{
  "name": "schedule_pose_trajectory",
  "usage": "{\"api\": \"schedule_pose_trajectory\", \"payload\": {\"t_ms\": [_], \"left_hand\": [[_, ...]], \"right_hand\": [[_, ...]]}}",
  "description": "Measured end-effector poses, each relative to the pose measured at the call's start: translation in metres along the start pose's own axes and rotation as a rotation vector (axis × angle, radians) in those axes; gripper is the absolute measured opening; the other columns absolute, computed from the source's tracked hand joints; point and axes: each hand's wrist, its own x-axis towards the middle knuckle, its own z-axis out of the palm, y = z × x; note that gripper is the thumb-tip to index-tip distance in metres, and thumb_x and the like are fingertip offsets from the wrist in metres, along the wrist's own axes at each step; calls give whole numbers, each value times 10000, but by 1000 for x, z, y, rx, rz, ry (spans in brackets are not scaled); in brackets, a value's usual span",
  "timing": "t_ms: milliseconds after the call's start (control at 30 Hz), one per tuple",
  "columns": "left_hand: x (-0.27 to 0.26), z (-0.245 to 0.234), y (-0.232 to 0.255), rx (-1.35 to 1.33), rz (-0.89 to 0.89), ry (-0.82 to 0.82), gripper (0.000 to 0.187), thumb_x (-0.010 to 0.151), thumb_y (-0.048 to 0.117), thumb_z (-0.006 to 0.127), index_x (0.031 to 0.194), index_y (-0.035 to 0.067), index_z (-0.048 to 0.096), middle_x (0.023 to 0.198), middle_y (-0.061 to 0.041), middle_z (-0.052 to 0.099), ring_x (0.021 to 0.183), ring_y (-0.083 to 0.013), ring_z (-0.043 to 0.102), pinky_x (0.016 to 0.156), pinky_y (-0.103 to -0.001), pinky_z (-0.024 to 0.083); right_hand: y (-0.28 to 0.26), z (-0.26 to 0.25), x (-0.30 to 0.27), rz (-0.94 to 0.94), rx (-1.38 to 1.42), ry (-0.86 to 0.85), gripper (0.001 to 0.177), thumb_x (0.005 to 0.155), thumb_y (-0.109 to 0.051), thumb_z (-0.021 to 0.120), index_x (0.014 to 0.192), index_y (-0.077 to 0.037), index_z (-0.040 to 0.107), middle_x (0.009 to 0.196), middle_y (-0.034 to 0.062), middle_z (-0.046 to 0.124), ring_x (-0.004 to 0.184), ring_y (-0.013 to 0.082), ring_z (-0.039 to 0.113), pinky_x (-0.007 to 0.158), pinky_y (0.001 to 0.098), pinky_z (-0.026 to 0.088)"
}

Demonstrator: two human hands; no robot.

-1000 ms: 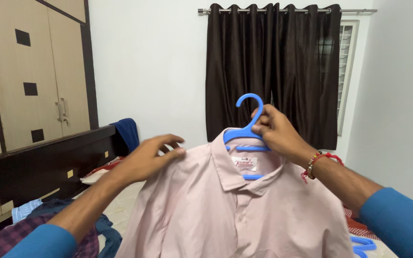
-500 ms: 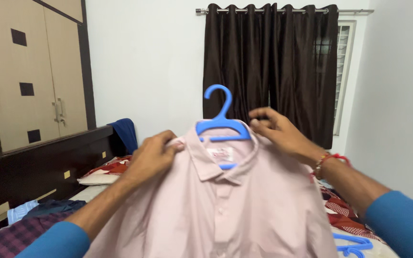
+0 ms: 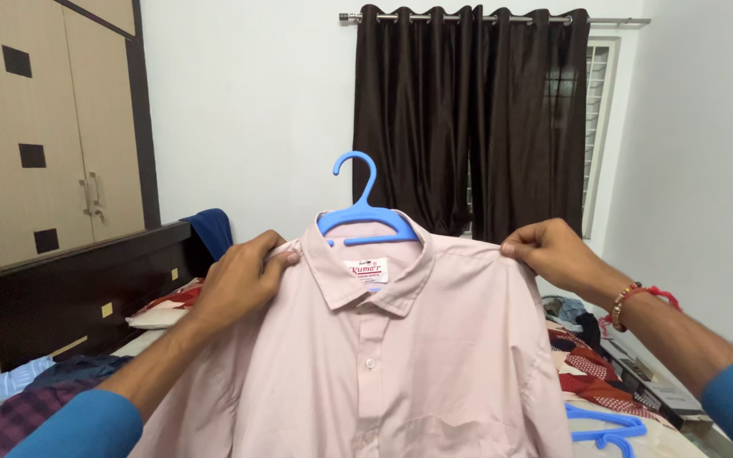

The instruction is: The person buttons a maroon shirt and then a light pink shirt, placing each on a blue hanger and smoothing the fabric. The shirts are handled one at a time on a bed.

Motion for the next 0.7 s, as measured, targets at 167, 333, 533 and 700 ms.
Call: {"api": "schedule_pose_trajectory", "payload": {"t_ms": [167, 333, 533, 700], "left_hand": [[-3, 8, 2, -44, -89, -19, 315, 908, 334, 654, 1008, 41, 714, 745, -188, 725, 680, -326, 713, 678, -458, 514], [-6, 12, 0, -101, -41, -36, 351, 902, 357, 675, 1022, 32, 737, 793, -183, 753, 711, -292, 747, 686, -418, 545], [-5, 23, -15, -209, -198, -396, 539, 797, 456, 787, 1151, 54, 730, 956, -142, 801, 854, -249, 758, 757, -373, 586], [-47, 29, -40, -331, -329, -820, 651, 760, 510, 760, 1230, 61, 729, 1107, -110, 808, 985, -188, 768, 858, -340, 581]], "right_hand": [[16, 2, 2, -36, 229, -104, 427, 1023, -338, 509, 1060, -4, 772, 922, 103, 802, 867, 148, 752, 898, 333, 560], [8, 3, -14, -18, 117, -164, 329, 960, -314, 661, 1116, -39, 753, 906, 130, 821, 765, 181, 769, 795, 338, 600], [25, 14, -14, 25, 230, 242, 274, 979, -179, 630, 1113, 30, 746, 939, 172, 781, 736, 210, 688, 720, 337, 554], [56, 6, -11, 9, 278, 217, 277, 973, -168, 650, 1086, 62, 753, 921, 141, 770, 754, 167, 667, 707, 318, 540]]}}
